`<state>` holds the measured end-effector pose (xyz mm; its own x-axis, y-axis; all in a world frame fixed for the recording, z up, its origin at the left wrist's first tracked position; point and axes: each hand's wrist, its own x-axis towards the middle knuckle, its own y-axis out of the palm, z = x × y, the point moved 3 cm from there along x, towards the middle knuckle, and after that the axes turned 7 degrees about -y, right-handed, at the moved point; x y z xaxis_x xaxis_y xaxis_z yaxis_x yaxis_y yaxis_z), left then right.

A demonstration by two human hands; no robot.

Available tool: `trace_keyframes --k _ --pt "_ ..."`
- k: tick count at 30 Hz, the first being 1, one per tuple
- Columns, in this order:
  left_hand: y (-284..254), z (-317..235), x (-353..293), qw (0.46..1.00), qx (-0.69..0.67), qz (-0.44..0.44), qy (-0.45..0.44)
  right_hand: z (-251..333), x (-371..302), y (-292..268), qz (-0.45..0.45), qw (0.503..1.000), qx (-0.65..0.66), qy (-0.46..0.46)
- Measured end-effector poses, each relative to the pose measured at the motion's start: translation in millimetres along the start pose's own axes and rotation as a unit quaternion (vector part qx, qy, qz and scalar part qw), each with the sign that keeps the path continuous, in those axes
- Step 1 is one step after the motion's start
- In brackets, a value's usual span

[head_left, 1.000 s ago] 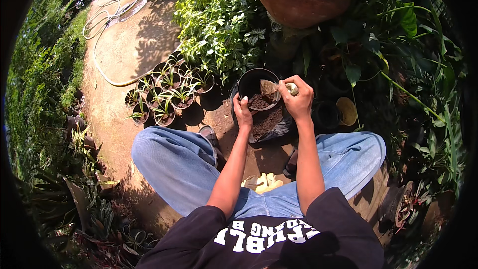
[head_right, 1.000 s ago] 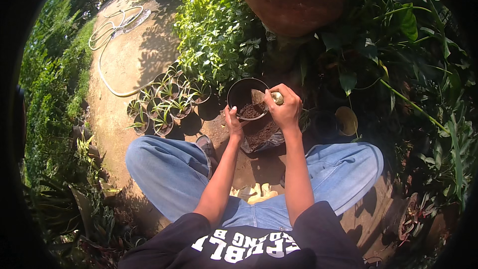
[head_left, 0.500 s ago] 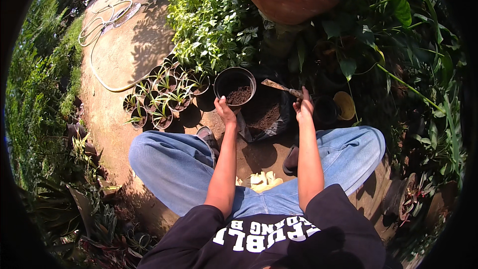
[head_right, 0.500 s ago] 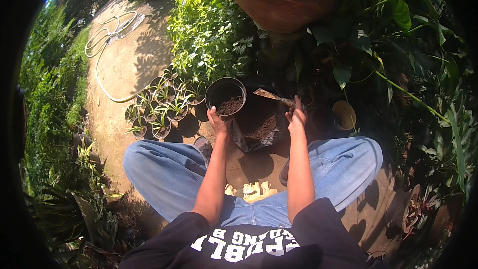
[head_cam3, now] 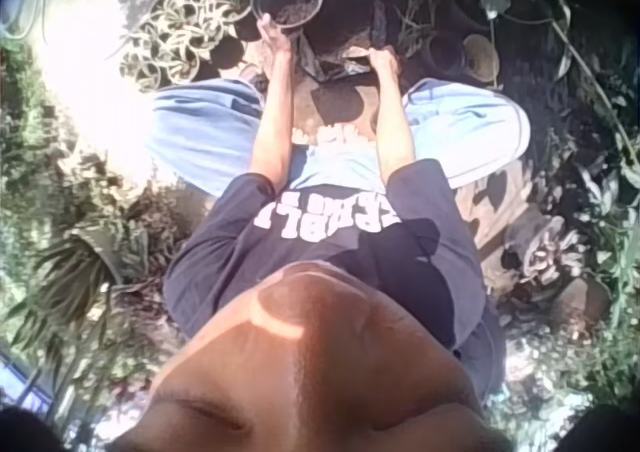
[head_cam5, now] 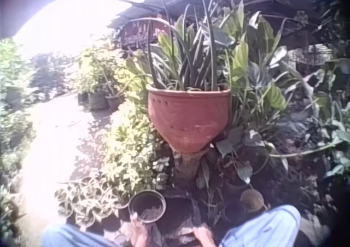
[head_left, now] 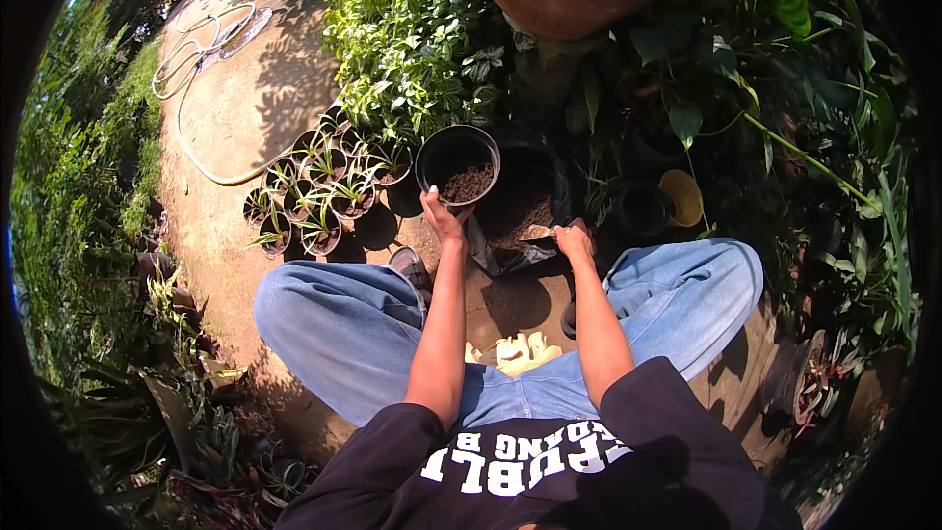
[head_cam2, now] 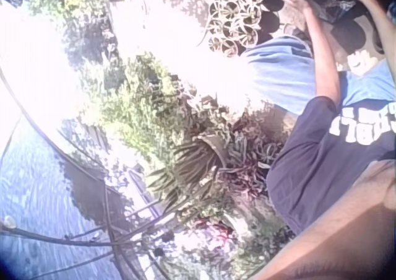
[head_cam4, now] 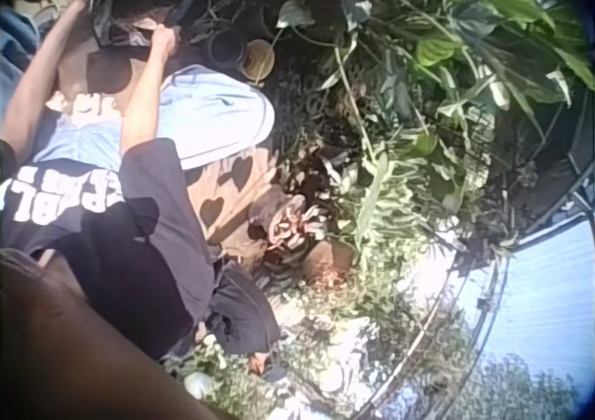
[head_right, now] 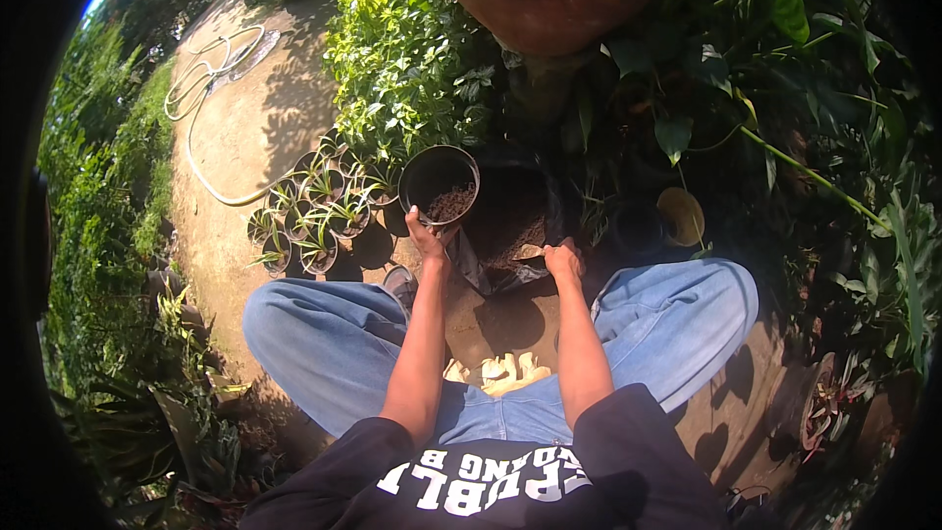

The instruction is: The person sits on the ground and uses a hand trowel to scoop soil into a small black pot. They then place a small plant into the pot and add more soil around it. The person repeats this process with multiple small plants and pots.

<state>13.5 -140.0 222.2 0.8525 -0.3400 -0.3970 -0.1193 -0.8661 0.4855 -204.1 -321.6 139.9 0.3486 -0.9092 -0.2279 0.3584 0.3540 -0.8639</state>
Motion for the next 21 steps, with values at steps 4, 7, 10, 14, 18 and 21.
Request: trace_keyframes --k 4,7,10,14,18,21 --pt "-5 0 8 1.0 -0.011 0.014 -0.009 7 -1 -6 0.163 0.986 0.038 0.006" --pt "-8 2 9 1.0 -0.015 0.015 -0.016 26 -19 -12 0.24 0.968 -0.078 -0.012" --pt "-2 1 8 1.0 -0.016 0.014 -0.014 29 -21 -13 0.213 0.973 -0.09 0.001" --pt "-6 0 8 0.999 -0.026 0.015 -0.018 39 -9 -17 0.168 0.982 -0.083 -0.006" --pt "-5 -1 9 1.0 -0.019 0.007 -0.022 31 5 -10 0.143 0.986 -0.078 0.023" --pt "-11 0 11 0.999 -0.024 0.009 -0.034 27 5 4 0.121 0.991 -0.057 0.024"
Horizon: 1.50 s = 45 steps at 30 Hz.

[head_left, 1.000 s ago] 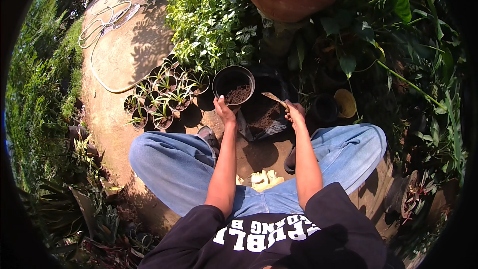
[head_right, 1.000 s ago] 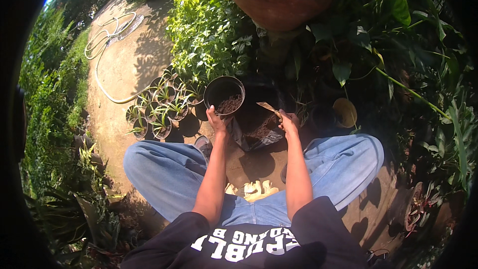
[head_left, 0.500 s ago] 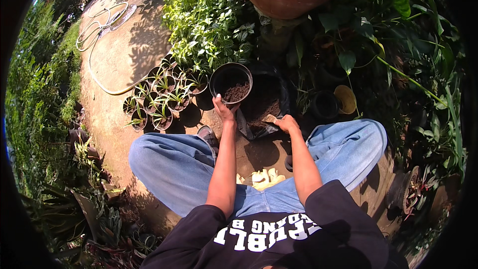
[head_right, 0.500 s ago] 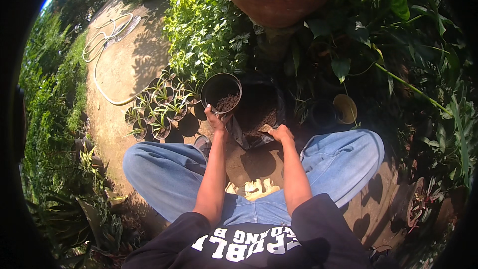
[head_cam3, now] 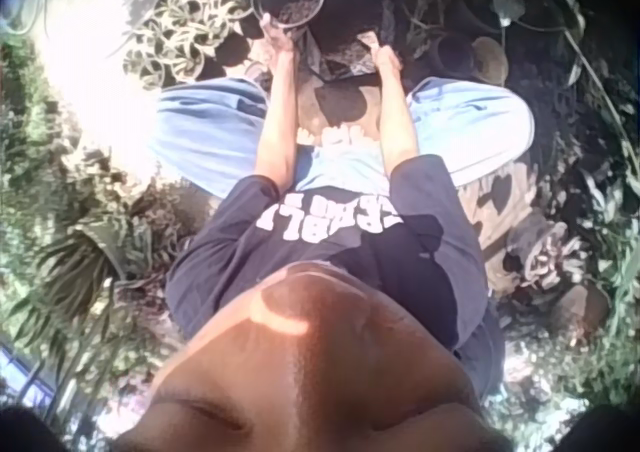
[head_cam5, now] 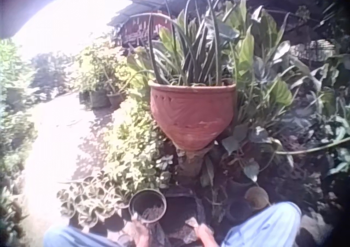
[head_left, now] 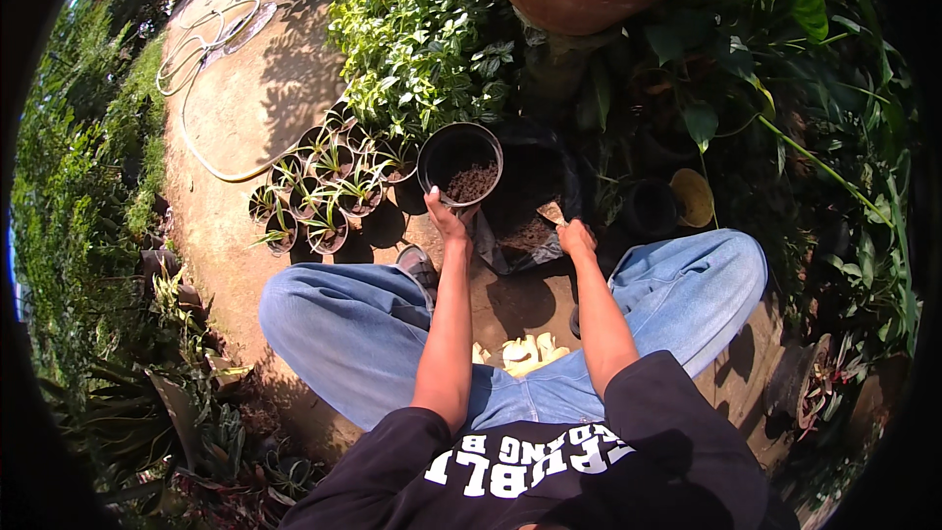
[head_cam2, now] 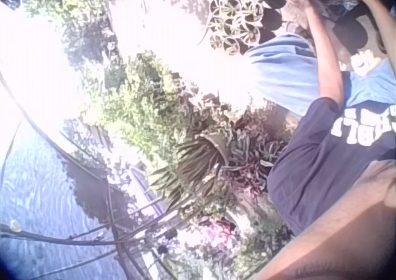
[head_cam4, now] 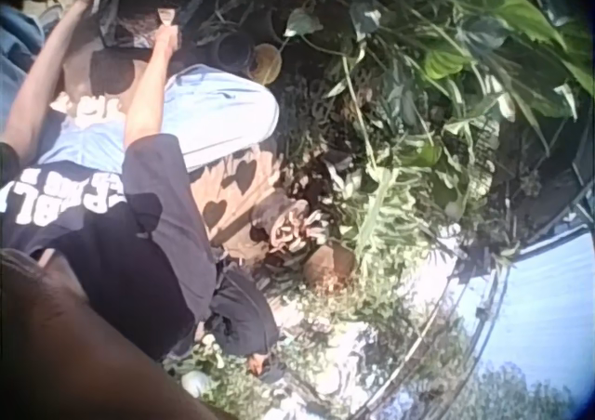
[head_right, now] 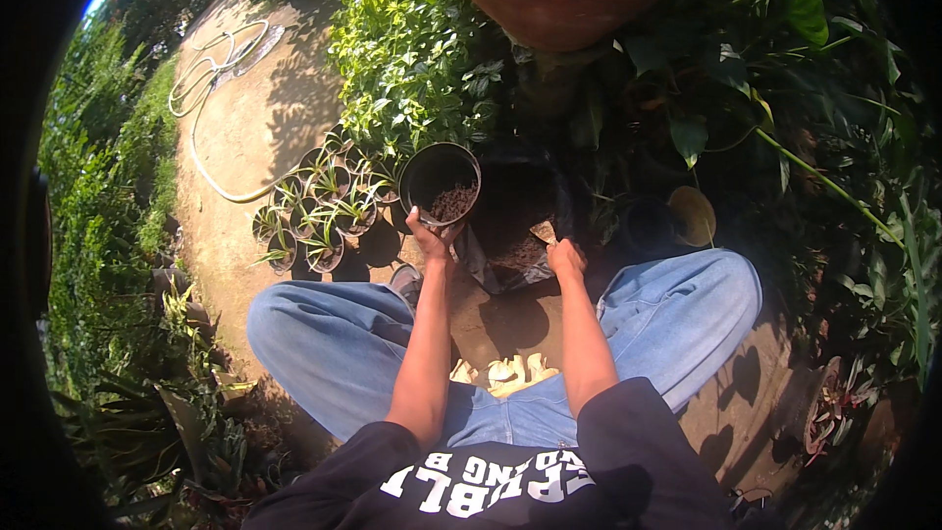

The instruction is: The person sits on the ground and uses a hand trowel to scoop soil into a small black pot. They then place a small plant into the pot and add more soil around it. The person repeats this process with multiple small plants and pots.

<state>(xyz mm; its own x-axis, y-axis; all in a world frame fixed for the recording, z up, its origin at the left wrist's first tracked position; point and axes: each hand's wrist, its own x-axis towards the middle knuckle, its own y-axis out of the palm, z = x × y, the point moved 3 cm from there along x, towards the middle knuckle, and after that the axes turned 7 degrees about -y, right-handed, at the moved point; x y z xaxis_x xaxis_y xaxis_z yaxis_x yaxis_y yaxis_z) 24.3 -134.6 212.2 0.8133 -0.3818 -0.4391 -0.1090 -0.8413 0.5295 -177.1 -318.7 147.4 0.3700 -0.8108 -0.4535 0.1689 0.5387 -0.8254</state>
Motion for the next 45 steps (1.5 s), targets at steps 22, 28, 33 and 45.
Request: trace_keyframes --k 22,28,33,45 --pt "-16 -11 8 0.999 0.003 -0.045 -0.021 29 66 89 -0.12 0.971 0.171 -0.113" --pt "-15 -17 9 0.999 0.006 -0.035 -0.017 55 75 86 -0.14 0.946 0.231 -0.178" --pt "-18 -13 17 0.999 -0.016 -0.022 -0.02 69 97 77 -0.142 0.944 0.238 -0.182" --pt "-10 -7 14 0.999 0.002 -0.046 -0.029 36 64 68 -0.154 0.914 0.312 -0.208"
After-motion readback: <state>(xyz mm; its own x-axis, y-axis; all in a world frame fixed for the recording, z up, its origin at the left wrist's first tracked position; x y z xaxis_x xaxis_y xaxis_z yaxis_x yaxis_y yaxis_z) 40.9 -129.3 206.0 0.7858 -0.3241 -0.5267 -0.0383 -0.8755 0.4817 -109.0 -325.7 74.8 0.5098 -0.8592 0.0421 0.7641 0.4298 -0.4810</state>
